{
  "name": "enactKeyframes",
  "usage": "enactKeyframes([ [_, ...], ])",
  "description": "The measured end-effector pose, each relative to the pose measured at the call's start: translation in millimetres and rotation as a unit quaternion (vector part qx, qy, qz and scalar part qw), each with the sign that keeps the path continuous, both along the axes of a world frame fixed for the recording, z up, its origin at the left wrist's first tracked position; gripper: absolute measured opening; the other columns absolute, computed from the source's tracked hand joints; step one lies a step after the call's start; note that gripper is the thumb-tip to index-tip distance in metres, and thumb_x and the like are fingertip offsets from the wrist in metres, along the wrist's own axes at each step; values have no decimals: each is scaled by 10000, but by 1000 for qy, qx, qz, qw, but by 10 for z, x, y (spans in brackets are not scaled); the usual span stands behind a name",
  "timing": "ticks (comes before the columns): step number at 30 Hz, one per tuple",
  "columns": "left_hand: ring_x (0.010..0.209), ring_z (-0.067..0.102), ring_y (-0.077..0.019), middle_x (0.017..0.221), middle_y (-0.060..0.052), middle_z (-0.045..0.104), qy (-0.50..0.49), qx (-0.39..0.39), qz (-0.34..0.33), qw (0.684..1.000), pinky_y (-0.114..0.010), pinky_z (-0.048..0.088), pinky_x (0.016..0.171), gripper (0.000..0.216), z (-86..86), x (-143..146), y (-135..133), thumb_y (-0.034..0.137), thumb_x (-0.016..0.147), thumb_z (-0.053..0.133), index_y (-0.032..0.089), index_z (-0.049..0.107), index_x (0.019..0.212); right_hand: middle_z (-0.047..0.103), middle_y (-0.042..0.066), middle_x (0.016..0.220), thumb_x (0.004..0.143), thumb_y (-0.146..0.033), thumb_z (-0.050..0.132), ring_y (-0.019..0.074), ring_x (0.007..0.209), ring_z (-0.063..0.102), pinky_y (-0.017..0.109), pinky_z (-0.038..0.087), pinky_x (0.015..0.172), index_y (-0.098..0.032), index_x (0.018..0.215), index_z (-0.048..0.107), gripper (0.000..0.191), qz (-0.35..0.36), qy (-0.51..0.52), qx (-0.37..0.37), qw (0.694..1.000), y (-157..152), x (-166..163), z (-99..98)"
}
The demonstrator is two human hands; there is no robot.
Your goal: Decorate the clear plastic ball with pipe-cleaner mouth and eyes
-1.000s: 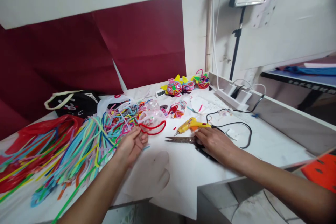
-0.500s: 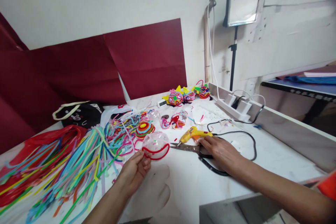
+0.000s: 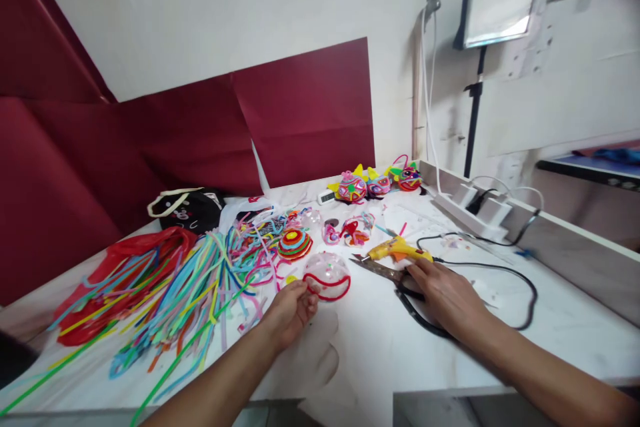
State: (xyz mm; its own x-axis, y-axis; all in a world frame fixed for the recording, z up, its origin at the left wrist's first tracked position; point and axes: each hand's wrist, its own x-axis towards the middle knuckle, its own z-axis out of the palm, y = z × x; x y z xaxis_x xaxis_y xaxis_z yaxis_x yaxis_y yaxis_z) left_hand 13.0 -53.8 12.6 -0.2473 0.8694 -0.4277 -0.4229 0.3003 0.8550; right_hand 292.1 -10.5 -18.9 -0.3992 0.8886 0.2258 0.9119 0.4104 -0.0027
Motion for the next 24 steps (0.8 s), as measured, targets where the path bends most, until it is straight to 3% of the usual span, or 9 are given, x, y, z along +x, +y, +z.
enactKeyframes([
  [7, 548, 614, -99, 609, -32, 615, 87, -38, -42, 995, -212, 498, 581, 233, 84, -34, -14, 8, 883, 430, 151, 501, 713, 630, 118, 1264, 781, 8, 446, 276, 999, 670, 346, 551, 733, -170, 1095, 670, 425, 22, 10, 30, 999, -9, 75, -59],
  [11, 539, 617, -114, 604, -23, 618, 152, -64, -114, 980, -233, 500, 577, 158, 167, -104, -23, 53, 811, 530, 147, 525, 684, 693, 124, 1076, 754, 14, 470, 276, 895, 676, 373, 539, 740, -154, 986, 690, 361, 50, 29, 70, 996, 7, 108, -122],
  [14, 502, 607, -142, 611, -49, 647, 217, -98, -176, 955, -253, 479, 514, 107, 213, -176, 34, 139, 703, 649, 138, 557, 649, 696, 126, 991, 757, 2, 497, 278, 849, 658, 390, 524, 745, -132, 995, 684, 331, 83, 54, 145, 984, -8, 136, -140],
  [18, 462, 577, -148, 577, -72, 659, 317, -137, -229, 910, -237, 413, 431, 211, 306, -325, 169, 276, 600, 742, 134, 587, 584, 684, 141, 984, 793, -17, 501, 277, 848, 624, 381, 488, 754, -101, 990, 670, 272, 121, 92, 246, 957, -66, 188, -91],
  [24, 414, 484, -109, 573, -78, 682, 450, -163, -251, 842, -206, 238, 360, 214, 702, -608, 455, 261, 497, 801, 123, 686, 612, 633, 77, 784, 882, -63, 492, 234, 716, 554, 339, 402, 656, -134, 858, 655, 179, 169, 164, 262, 936, -159, 191, 20],
])
